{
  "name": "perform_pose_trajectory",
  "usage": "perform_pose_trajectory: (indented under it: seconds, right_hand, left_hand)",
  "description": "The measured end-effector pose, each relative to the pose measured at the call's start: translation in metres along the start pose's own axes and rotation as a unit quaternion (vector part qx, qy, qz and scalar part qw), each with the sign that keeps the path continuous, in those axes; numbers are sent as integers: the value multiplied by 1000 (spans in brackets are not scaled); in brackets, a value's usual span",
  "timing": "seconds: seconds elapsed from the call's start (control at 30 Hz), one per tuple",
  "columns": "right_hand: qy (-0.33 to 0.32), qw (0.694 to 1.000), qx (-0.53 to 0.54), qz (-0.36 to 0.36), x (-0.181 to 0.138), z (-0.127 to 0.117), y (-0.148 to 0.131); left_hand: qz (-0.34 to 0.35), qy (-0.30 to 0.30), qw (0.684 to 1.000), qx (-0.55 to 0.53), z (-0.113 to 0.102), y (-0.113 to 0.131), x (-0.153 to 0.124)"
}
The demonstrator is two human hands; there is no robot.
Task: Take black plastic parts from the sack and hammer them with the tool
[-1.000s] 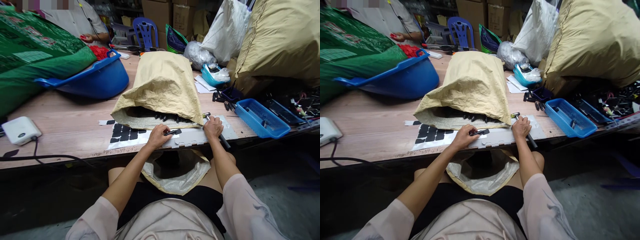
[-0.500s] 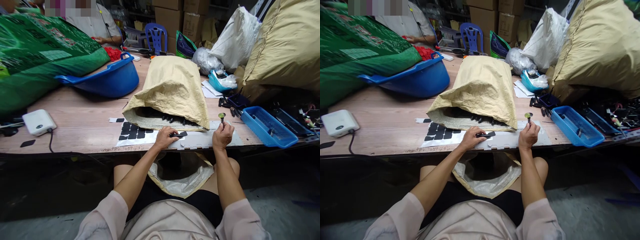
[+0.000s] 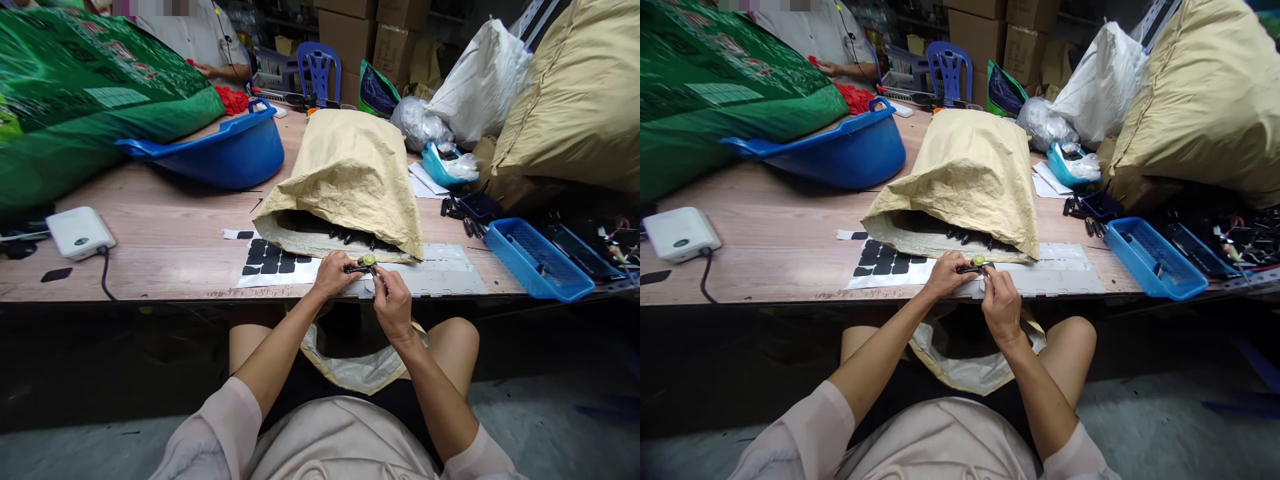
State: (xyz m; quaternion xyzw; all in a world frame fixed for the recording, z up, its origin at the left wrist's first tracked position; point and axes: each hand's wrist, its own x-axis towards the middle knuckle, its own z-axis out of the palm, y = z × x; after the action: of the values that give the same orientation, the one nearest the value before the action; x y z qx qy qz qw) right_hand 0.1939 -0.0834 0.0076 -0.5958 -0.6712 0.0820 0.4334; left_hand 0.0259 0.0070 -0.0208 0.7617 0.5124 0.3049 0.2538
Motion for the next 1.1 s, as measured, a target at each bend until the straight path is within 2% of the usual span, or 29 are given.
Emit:
perform_pose_trajectory:
  seconds: [0.23, 0.4, 0.57, 0.7, 0.8, 0.87, 1.0, 1.1]
  right_hand:
    - [-40, 998, -53, -1, -1, 0, 1]
    - [7, 999, -38, -13, 1, -6, 1]
    - [-17, 998, -59, 13, -1, -7, 7]
    - [46, 997, -62, 20, 19, -28, 18]
    - [110, 979, -146, 89, 50, -51, 40]
    - [120, 958, -207, 157, 71, -64, 61]
    - [50, 916, -287, 275, 97, -72, 97]
    - [-2, 904, -328, 275, 99, -63, 112]
  left_hand:
    - [-2, -4, 1000, -5, -1, 0, 0]
    - [-11, -10, 1000, -6, -1, 1, 1]
    - [-15, -3, 1000, -7, 0, 1, 1]
    - [-10, -12, 1000, -3, -2, 3, 0]
    - [-9, -17, 1000, 15, -4, 7, 0]
    - [-6, -21, 999, 30, -5, 10, 0]
    - [-4, -28, 998, 53, -6, 13, 0]
    - [-4, -26, 998, 58, -4, 12, -1]
